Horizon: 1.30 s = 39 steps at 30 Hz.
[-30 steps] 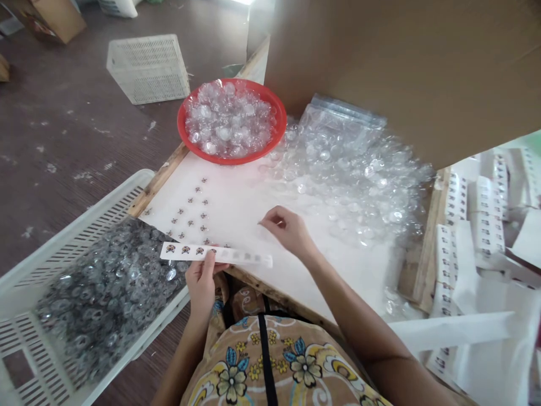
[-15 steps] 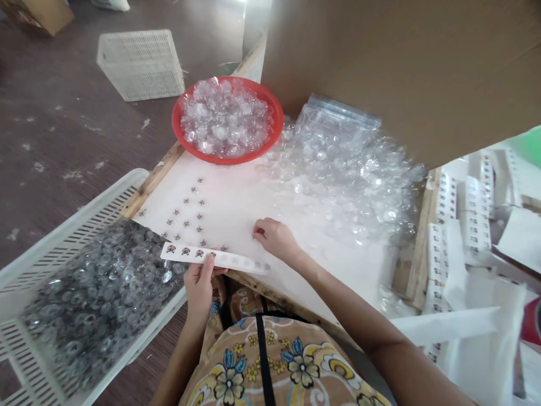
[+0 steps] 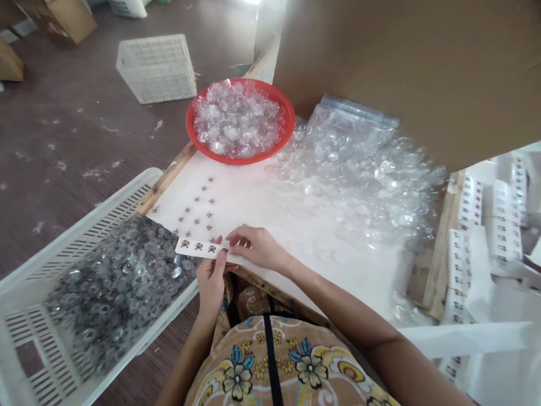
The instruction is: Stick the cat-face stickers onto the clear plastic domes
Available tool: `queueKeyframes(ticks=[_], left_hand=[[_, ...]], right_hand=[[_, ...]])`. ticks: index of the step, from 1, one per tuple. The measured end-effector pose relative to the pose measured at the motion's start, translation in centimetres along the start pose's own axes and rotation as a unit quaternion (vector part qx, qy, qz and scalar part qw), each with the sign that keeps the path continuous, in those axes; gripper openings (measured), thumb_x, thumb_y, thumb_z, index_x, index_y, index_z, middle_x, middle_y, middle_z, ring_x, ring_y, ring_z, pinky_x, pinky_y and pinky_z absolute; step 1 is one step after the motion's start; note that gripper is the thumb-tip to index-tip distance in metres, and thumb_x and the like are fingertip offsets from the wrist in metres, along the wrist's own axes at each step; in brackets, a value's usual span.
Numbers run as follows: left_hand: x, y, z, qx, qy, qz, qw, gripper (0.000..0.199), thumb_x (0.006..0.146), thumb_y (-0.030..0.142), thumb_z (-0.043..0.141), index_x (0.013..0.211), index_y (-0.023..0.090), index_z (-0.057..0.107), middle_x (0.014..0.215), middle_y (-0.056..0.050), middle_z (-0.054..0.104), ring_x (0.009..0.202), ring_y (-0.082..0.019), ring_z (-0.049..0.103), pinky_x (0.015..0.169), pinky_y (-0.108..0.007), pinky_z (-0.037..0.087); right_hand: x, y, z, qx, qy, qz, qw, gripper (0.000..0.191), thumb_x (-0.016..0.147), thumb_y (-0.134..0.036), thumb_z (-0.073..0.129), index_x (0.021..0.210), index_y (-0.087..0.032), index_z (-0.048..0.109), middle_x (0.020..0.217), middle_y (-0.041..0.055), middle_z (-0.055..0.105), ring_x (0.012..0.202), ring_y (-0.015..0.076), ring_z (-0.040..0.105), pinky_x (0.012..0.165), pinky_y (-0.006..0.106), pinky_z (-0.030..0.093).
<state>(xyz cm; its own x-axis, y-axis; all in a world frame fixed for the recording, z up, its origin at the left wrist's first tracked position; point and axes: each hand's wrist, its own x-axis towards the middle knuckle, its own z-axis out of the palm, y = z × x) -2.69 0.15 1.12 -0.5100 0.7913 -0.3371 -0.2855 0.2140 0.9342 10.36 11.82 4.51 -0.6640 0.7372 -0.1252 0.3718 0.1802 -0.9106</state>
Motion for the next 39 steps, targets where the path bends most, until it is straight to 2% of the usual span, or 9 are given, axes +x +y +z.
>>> queueKeyframes(ticks=[5, 8, 10, 14, 19, 26, 31, 36, 39], left_hand=[[0.0, 0.2, 0.4, -0.065, -0.015, -0.024, 0.997, 0.059, 0.084, 0.059, 0.069, 0.122, 0.013, 0.071, 0.095, -0.012, 0.079, 0.074, -0.024, 0.077, 0.064, -0.034, 0.064], [0.0, 0.1, 0.6, -0.066, -0.016, -0.038, 0.997, 0.058, 0.083, 0.06, 0.069, 0.116, 0.012, 0.073, 0.091, -0.012, 0.079, 0.075, -0.024, 0.077, 0.065, -0.034, 0.064], [0.0, 0.0, 0.7, -0.059, -0.014, -0.046, 0.997, 0.057, 0.082, 0.06, 0.07, 0.113, 0.012, 0.074, 0.091, -0.011, 0.079, 0.075, -0.024, 0.077, 0.065, -0.034, 0.064], [0.1, -0.4, 0.9, -0.056, -0.011, -0.054, 0.997, 0.058, 0.08, 0.063, 0.07, 0.107, 0.012, 0.075, 0.086, -0.011, 0.079, 0.069, -0.023, 0.076, 0.06, -0.032, 0.064], [0.4, -0.5, 0.8, -0.04, -0.024, -0.047, 0.998, 0.057, 0.083, 0.06, 0.067, 0.11, 0.011, 0.075, 0.082, -0.009, 0.078, 0.063, -0.019, 0.074, 0.052, -0.027, 0.062], [0.3, -0.4, 0.8, -0.05, -0.024, -0.046, 0.997, 0.054, 0.082, 0.06, 0.069, 0.107, 0.011, 0.076, 0.08, -0.008, 0.078, 0.062, -0.018, 0.073, 0.052, -0.026, 0.061], [0.5, -0.5, 0.8, -0.041, -0.029, -0.048, 0.998, 0.054, 0.083, 0.06, 0.068, 0.107, 0.011, 0.076, 0.082, -0.008, 0.078, 0.061, -0.017, 0.072, 0.05, -0.025, 0.06], [0.3, -0.4, 0.8, -0.038, -0.043, -0.041, 0.997, 0.058, 0.086, 0.061, 0.065, 0.112, 0.01, 0.074, 0.081, -0.007, 0.076, 0.061, -0.017, 0.071, 0.05, -0.025, 0.059], [-0.1, -0.1, 0.8, -0.013, -0.045, -0.033, 0.998, 0.059, 0.088, 0.061, 0.063, 0.121, 0.013, 0.069, 0.081, -0.006, 0.076, 0.062, -0.018, 0.072, 0.053, -0.027, 0.06]], right_hand=[[-1.8, -1.0, 2.2, -0.042, 0.062, -0.066, 0.995, 0.011, 0.094, -0.018, 0.06, 0.095, -0.02, 0.07, 0.098, 0.0063, 0.072, 0.091, 0.0167, 0.065, 0.085, 0.029, 0.05], [-2.3, -1.1, 2.2, -0.02, 0.088, -0.092, 0.992, 0.012, 0.095, -0.023, 0.058, 0.092, -0.022, 0.07, 0.102, 0.0077, 0.07, 0.097, 0.0182, 0.065, 0.089, 0.031, 0.051], [-2.4, -0.6, 1.0, 0.031, 0.119, -0.068, 0.99, 0.012, 0.093, -0.027, 0.061, 0.086, -0.022, 0.068, 0.094, 0.0062, 0.07, 0.09, 0.0174, 0.065, 0.082, 0.03, 0.052], [-2.1, 2.4, -3.6, 0.044, 0.218, 0.069, 0.973, 0.012, 0.085, -0.032, 0.063, 0.08, -0.02, 0.065, 0.073, 0.0007, 0.065, 0.068, 0.0142, 0.058, 0.065, 0.026, 0.046], [-1.7, 5.8, -7.3, -0.05, 0.205, 0.149, 0.966, 0.007, 0.079, -0.026, 0.061, 0.074, -0.022, 0.062, 0.068, -0.0017, 0.063, 0.061, 0.0131, 0.052, 0.062, 0.026, 0.04], [-0.9, 5.3, -6.0, -0.138, 0.173, 0.167, 0.961, 0.008, 0.082, -0.017, 0.059, 0.078, -0.021, 0.064, 0.075, 0.0005, 0.066, 0.069, 0.0152, 0.059, 0.069, 0.026, 0.042], [0.6, 4.3, -4.5, -0.239, 0.151, 0.167, 0.945, 0.013, 0.089, -0.015, 0.057, 0.088, -0.019, 0.068, 0.103, 0.0098, 0.065, 0.084, 0.0196, 0.063, 0.075, 0.029, 0.044], [2.6, 3.2, -3.1, -0.215, 0.14, 0.152, 0.955, 0.029, 0.09, -0.011, 0.058, 0.118, -0.02, 0.063, 0.099, 0.0082, 0.07, 0.089, 0.022, 0.066, 0.081, 0.031, 0.045], [2.4, 1.8, -2.0, -0.172, 0.154, 0.112, 0.966, 0.028, 0.093, -0.01, 0.054, 0.116, -0.019, 0.064, 0.105, 0.0091, 0.072, 0.094, 0.0209, 0.066, 0.084, 0.031, 0.046]])
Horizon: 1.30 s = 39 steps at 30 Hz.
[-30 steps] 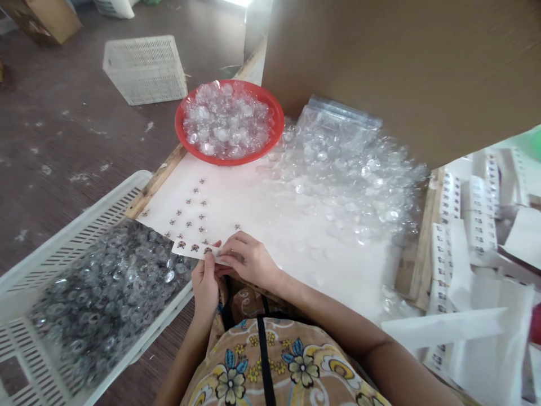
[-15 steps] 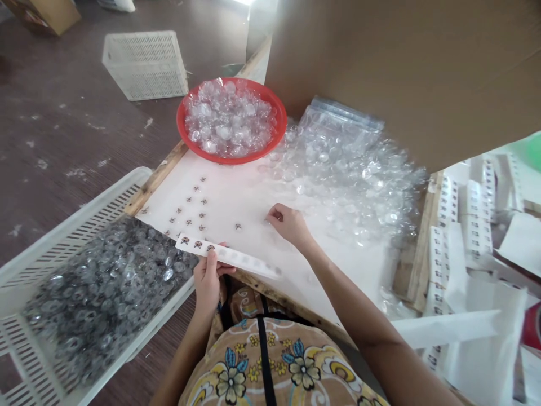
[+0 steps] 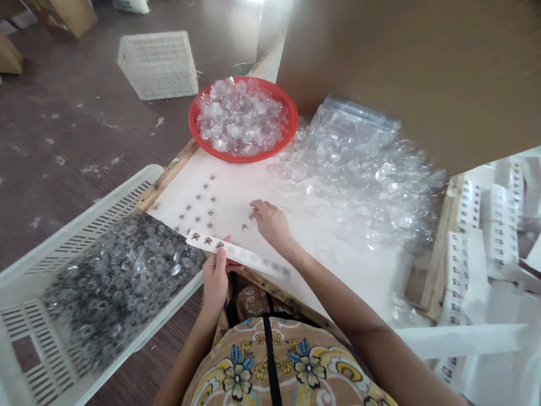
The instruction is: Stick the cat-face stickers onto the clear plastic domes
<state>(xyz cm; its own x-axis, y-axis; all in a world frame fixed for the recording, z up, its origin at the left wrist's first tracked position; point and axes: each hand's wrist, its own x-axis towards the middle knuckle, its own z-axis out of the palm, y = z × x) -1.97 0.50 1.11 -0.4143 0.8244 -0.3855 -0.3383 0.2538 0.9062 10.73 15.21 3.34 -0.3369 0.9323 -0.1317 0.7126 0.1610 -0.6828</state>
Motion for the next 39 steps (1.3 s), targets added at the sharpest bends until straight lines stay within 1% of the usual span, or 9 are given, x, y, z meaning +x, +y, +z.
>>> queueKeyframes(ticks=[4, 7, 10, 16, 20, 24, 27, 34, 39], left_hand=[[-0.1, 0.6, 0.1, 0.064, 0.001, 0.006, 0.998, 0.056, 0.084, 0.068, 0.063, 0.099, 0.014, 0.071, 0.072, -0.005, 0.072, 0.056, -0.02, 0.07, 0.053, -0.032, 0.06], [0.1, 1.2, 0.0, 0.101, -0.046, 0.013, 0.994, 0.05, 0.081, 0.064, 0.069, 0.093, 0.016, 0.068, 0.077, -0.005, 0.073, 0.059, -0.021, 0.071, 0.057, -0.033, 0.06], [0.4, 1.6, -0.1, 0.121, -0.091, 0.035, 0.988, 0.044, 0.079, 0.052, 0.076, 0.103, 0.017, 0.067, 0.085, -0.005, 0.074, 0.07, -0.021, 0.072, 0.065, -0.033, 0.06], [0.7, 1.4, -0.1, 0.129, -0.071, 0.047, 0.988, 0.034, 0.076, 0.043, 0.079, 0.094, 0.016, 0.068, 0.08, -0.003, 0.072, 0.073, -0.02, 0.069, 0.066, -0.03, 0.058], [0.8, 1.3, 0.1, 0.071, -0.076, -0.012, 0.995, 0.04, 0.073, 0.046, 0.081, 0.096, 0.016, 0.069, 0.086, -0.005, 0.074, 0.076, -0.022, 0.07, 0.066, -0.033, 0.061], [0.8, 1.5, 0.2, 0.067, -0.069, -0.029, 0.995, 0.044, 0.07, 0.046, 0.083, 0.099, 0.015, 0.069, 0.083, -0.004, 0.073, 0.071, -0.019, 0.068, 0.06, -0.03, 0.061], [0.8, 1.7, 0.2, 0.073, -0.07, -0.031, 0.994, 0.045, 0.07, 0.046, 0.083, 0.1, 0.015, 0.07, 0.081, -0.003, 0.072, 0.07, -0.019, 0.068, 0.056, -0.029, 0.061], [0.6, 1.5, 0.1, 0.069, -0.068, -0.022, 0.995, 0.044, 0.073, 0.045, 0.082, 0.103, 0.015, 0.07, 0.086, -0.004, 0.073, 0.075, -0.019, 0.069, 0.062, -0.03, 0.062], [0.7, 1.7, 0.3, 0.082, -0.075, -0.025, 0.993, 0.041, 0.071, 0.047, 0.082, 0.094, 0.015, 0.07, 0.079, -0.003, 0.072, 0.071, -0.019, 0.067, 0.058, -0.029, 0.061]], right_hand=[[-2.2, -2.3, 0.5, 0.142, -0.098, -0.068, 0.983, 0.013, 0.089, -0.016, 0.066, 0.1, -0.02, 0.069, 0.096, 0.0033, 0.071, 0.081, 0.0141, 0.065, 0.076, 0.025, 0.048], [-3.3, -3.3, 0.8, 0.167, -0.13, -0.081, 0.974, 0.012, 0.082, -0.01, 0.072, 0.09, -0.019, 0.07, 0.086, 0.0006, 0.067, 0.074, 0.0116, 0.061, 0.072, 0.023, 0.047], [-4.0, -3.7, 1.3, 0.16, -0.097, -0.09, 0.978, 0.012, 0.082, -0.008, 0.071, 0.086, -0.019, 0.069, 0.085, 0.0005, 0.064, 0.074, 0.0117, 0.059, 0.073, 0.024, 0.046], [-5.0, -3.4, 1.4, 0.207, -0.004, -0.157, 0.966, 0.01, 0.086, -0.013, 0.064, 0.08, -0.02, 0.068, 0.086, 0.0033, 0.064, 0.083, 0.0152, 0.061, 0.077, 0.027, 0.048], [-4.0, 0.8, -2.0, 0.267, 0.061, -0.042, 0.961, 0.01, 0.084, -0.028, 0.066, 0.079, -0.02, 0.066, 0.08, 0.0018, 0.065, 0.072, 0.0141, 0.06, 0.066, 0.026, 0.047], [-3.5, 6.4, -6.1, 0.15, 0.06, 0.083, 0.983, 0.011, 0.078, -0.031, 0.067, 0.076, -0.021, 0.063, 0.068, -0.0007, 0.064, 0.061, 0.0131, 0.054, 0.061, 0.027, 0.042], [-3.8, 8.4, -7.1, 0.09, 0.035, 0.114, 0.989, 0.009, 0.077, -0.03, 0.066, 0.074, -0.022, 0.064, 0.068, -0.0004, 0.065, 0.06, 0.0134, 0.053, 0.061, 0.027, 0.041], [-3.7, 8.4, -5.5, 0.034, 0.028, 0.126, 0.991, 0.005, 0.08, -0.024, 0.064, 0.075, -0.022, 0.063, 0.073, -0.0006, 0.067, 0.064, 0.0141, 0.057, 0.064, 0.026, 0.042], [-2.6, 6.8, -3.5, -0.065, 0.02, 0.065, 0.996, 0.007, 0.084, -0.017, 0.062, 0.081, -0.021, 0.067, 0.09, 0.0047, 0.069, 0.075, 0.0162, 0.061, 0.069, 0.026, 0.042]])
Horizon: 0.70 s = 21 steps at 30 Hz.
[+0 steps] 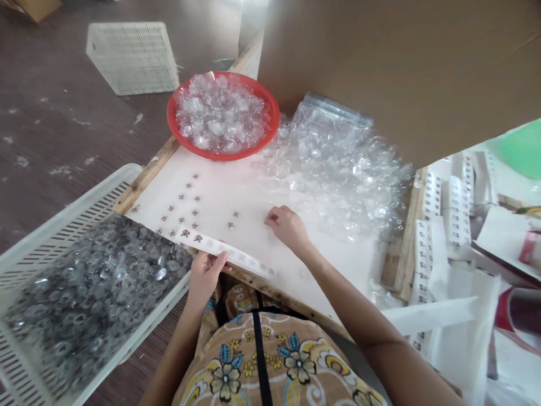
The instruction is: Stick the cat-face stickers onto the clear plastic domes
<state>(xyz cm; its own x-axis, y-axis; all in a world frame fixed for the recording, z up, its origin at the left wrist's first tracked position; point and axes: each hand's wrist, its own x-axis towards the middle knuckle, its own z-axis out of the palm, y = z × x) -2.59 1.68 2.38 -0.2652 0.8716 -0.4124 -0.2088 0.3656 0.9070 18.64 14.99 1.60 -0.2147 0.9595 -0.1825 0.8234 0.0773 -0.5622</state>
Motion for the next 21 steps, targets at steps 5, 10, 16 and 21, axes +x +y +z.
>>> queueKeyframes(ticks=[5, 10, 16, 21], left_hand=[[0.1, 0.1, 0.1, -0.007, 0.006, -0.01, 1.0, 0.044, 0.068, 0.048, 0.082, 0.095, 0.015, 0.07, 0.08, -0.003, 0.072, 0.069, -0.02, 0.067, 0.056, -0.03, 0.06], [0.1, -0.2, 0.0, 0.001, -0.006, 0.0, 1.0, 0.038, 0.07, 0.047, 0.081, 0.091, 0.016, 0.069, 0.077, -0.004, 0.071, 0.064, -0.019, 0.066, 0.057, -0.032, 0.06], [0.1, -0.1, 0.1, 0.009, 0.003, 0.017, 1.0, 0.036, 0.069, 0.045, 0.081, 0.087, 0.018, 0.064, 0.071, -0.001, 0.068, 0.06, -0.019, 0.064, 0.055, -0.032, 0.057], [0.0, 0.0, 0.1, 0.063, 0.005, 0.047, 0.997, 0.029, 0.071, 0.039, 0.081, 0.078, 0.018, 0.061, 0.063, 0.002, 0.064, 0.056, -0.017, 0.061, 0.053, -0.027, 0.052]], right_hand=[[1.6, -4.4, 2.1, -0.01, -0.012, -0.042, 0.999, 0.023, 0.089, -0.014, 0.059, 0.109, -0.023, 0.067, 0.097, 0.0056, 0.072, 0.085, 0.0194, 0.065, 0.076, 0.028, 0.045], [1.0, -9.2, 2.9, 0.105, -0.026, -0.127, 0.986, 0.022, 0.09, -0.014, 0.063, 0.109, -0.021, 0.068, 0.102, 0.0071, 0.074, 0.092, 0.0195, 0.066, 0.084, 0.031, 0.047], [-1.8, -12.8, 4.0, 0.263, -0.103, -0.145, 0.948, 0.009, 0.081, -0.017, 0.074, 0.083, -0.02, 0.065, 0.083, -0.0007, 0.069, 0.074, 0.0116, 0.062, 0.071, 0.023, 0.047], [-2.9, -12.7, 3.7, 0.275, -0.018, -0.198, 0.941, 0.011, 0.083, -0.013, 0.066, 0.076, -0.021, 0.062, 0.086, 0.0019, 0.067, 0.084, 0.0146, 0.061, 0.08, 0.027, 0.048]])
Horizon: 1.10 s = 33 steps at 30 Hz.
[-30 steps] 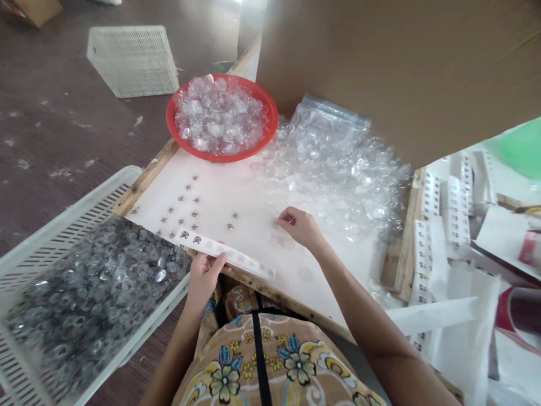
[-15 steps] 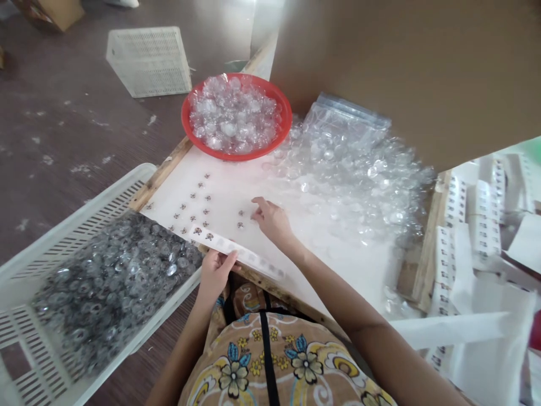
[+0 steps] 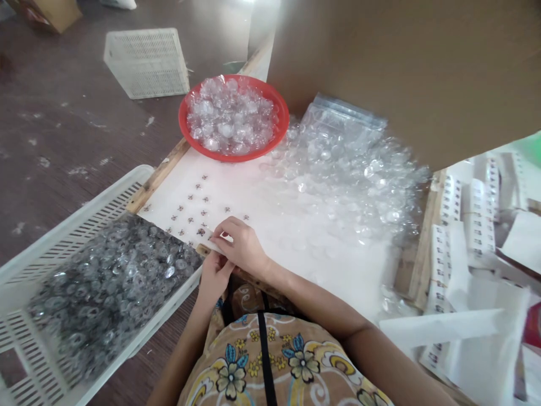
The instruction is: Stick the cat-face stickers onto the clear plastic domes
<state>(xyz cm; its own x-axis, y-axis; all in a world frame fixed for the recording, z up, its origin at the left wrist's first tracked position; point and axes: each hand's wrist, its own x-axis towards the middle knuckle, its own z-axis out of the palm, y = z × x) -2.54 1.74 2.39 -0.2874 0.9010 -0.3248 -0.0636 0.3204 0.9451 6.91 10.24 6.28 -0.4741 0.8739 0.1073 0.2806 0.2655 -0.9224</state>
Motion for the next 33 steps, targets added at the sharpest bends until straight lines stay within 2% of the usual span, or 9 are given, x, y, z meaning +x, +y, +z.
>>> queueKeyframes(ticks=[3, 6, 9, 12, 19, 24, 29, 31, 33], left_hand=[[-0.1, 0.1, 0.0, -0.021, -0.015, -0.019, 0.999, 0.031, 0.074, 0.042, 0.079, 0.086, 0.017, 0.066, 0.07, -0.001, 0.069, 0.062, -0.019, 0.065, 0.058, -0.03, 0.056], [-0.1, 0.3, 0.0, -0.056, -0.025, -0.048, 0.997, 0.038, 0.072, 0.046, 0.08, 0.091, 0.016, 0.069, 0.08, -0.005, 0.073, 0.07, -0.021, 0.068, 0.059, -0.031, 0.058], [0.0, 0.4, 0.0, -0.06, -0.028, -0.058, 0.996, 0.04, 0.07, 0.047, 0.081, 0.091, 0.016, 0.07, 0.079, -0.004, 0.073, 0.07, -0.021, 0.069, 0.057, -0.03, 0.059], [0.1, 0.4, 0.0, -0.055, -0.026, -0.057, 0.997, 0.04, 0.069, 0.048, 0.082, 0.09, 0.016, 0.07, 0.078, -0.004, 0.073, 0.07, -0.021, 0.069, 0.056, -0.03, 0.059], [0.1, 0.3, 0.0, -0.053, -0.02, -0.051, 0.997, 0.039, 0.069, 0.047, 0.082, 0.089, 0.016, 0.071, 0.079, -0.004, 0.074, 0.069, -0.021, 0.069, 0.055, -0.03, 0.059], [0.2, 0.4, 0.0, -0.055, -0.021, -0.057, 0.997, 0.039, 0.068, 0.046, 0.082, 0.089, 0.016, 0.071, 0.079, -0.004, 0.073, 0.069, -0.021, 0.069, 0.054, -0.029, 0.059], [0.1, 0.1, -0.1, -0.059, -0.024, -0.053, 0.997, 0.04, 0.07, 0.045, 0.082, 0.093, 0.016, 0.071, 0.08, -0.005, 0.073, 0.068, -0.02, 0.068, 0.055, -0.03, 0.06], [0.1, -0.1, -0.1, -0.054, -0.026, -0.047, 0.997, 0.04, 0.071, 0.046, 0.081, 0.095, 0.016, 0.07, 0.079, -0.004, 0.073, 0.065, -0.02, 0.068, 0.055, -0.032, 0.06], [0.2, -0.3, -0.1, -0.049, -0.023, -0.044, 0.998, 0.04, 0.07, 0.047, 0.081, 0.093, 0.017, 0.068, 0.075, -0.003, 0.071, 0.062, -0.02, 0.067, 0.054, -0.032, 0.06]], right_hand=[[-0.5, 0.8, -2.7, 0.051, 0.025, 0.023, 0.998, 0.007, 0.085, -0.022, 0.064, 0.079, -0.021, 0.062, 0.084, 0.0019, 0.067, 0.083, 0.0151, 0.062, 0.076, 0.028, 0.049], [-1.2, 3.0, -7.0, 0.028, 0.051, 0.126, 0.99, 0.013, 0.083, -0.032, 0.065, 0.078, -0.021, 0.06, 0.073, -0.0007, 0.063, 0.068, 0.0134, 0.057, 0.064, 0.026, 0.045], [-2.3, 5.3, -10.4, -0.063, 0.014, 0.201, 0.977, 0.012, 0.078, -0.03, 0.066, 0.073, -0.022, 0.059, 0.065, -0.0031, 0.06, 0.058, 0.0119, 0.05, 0.059, 0.026, 0.039], [-3.4, 6.7, -11.5, -0.109, -0.029, 0.224, 0.968, 0.008, 0.076, -0.025, 0.065, 0.072, -0.022, 0.058, 0.066, -0.0035, 0.062, 0.057, 0.0118, 0.05, 0.059, 0.025, 0.038], [-3.7, 7.6, -9.7, -0.194, -0.056, 0.213, 0.956, 0.009, 0.077, -0.013, 0.061, 0.076, -0.022, 0.062, 0.072, -0.0015, 0.065, 0.065, 0.0136, 0.056, 0.064, 0.025, 0.038], [-2.1, 7.2, -7.0, -0.253, -0.058, 0.165, 0.951, 0.007, 0.084, -0.014, 0.065, 0.084, -0.021, 0.067, 0.092, 0.0046, 0.066, 0.079, 0.0168, 0.061, 0.07, 0.027, 0.042], [0.8, 5.6, -4.2, -0.236, -0.041, 0.135, 0.962, 0.025, 0.086, -0.006, 0.063, 0.103, -0.022, 0.068, 0.094, 0.006, 0.07, 0.084, 0.0189, 0.064, 0.076, 0.03, 0.045], [1.6, 4.3, -3.2, -0.208, -0.026, 0.096, 0.973, 0.02, 0.088, -0.008, 0.062, 0.101, -0.021, 0.068, 0.095, 0.0071, 0.071, 0.088, 0.0196, 0.064, 0.079, 0.031, 0.046], [2.2, 2.7, -2.0, -0.135, -0.035, 0.064, 0.988, 0.011, 0.089, -0.017, 0.067, 0.099, -0.02, 0.068, 0.096, 0.0065, 0.071, 0.089, 0.0182, 0.065, 0.081, 0.03, 0.047]])
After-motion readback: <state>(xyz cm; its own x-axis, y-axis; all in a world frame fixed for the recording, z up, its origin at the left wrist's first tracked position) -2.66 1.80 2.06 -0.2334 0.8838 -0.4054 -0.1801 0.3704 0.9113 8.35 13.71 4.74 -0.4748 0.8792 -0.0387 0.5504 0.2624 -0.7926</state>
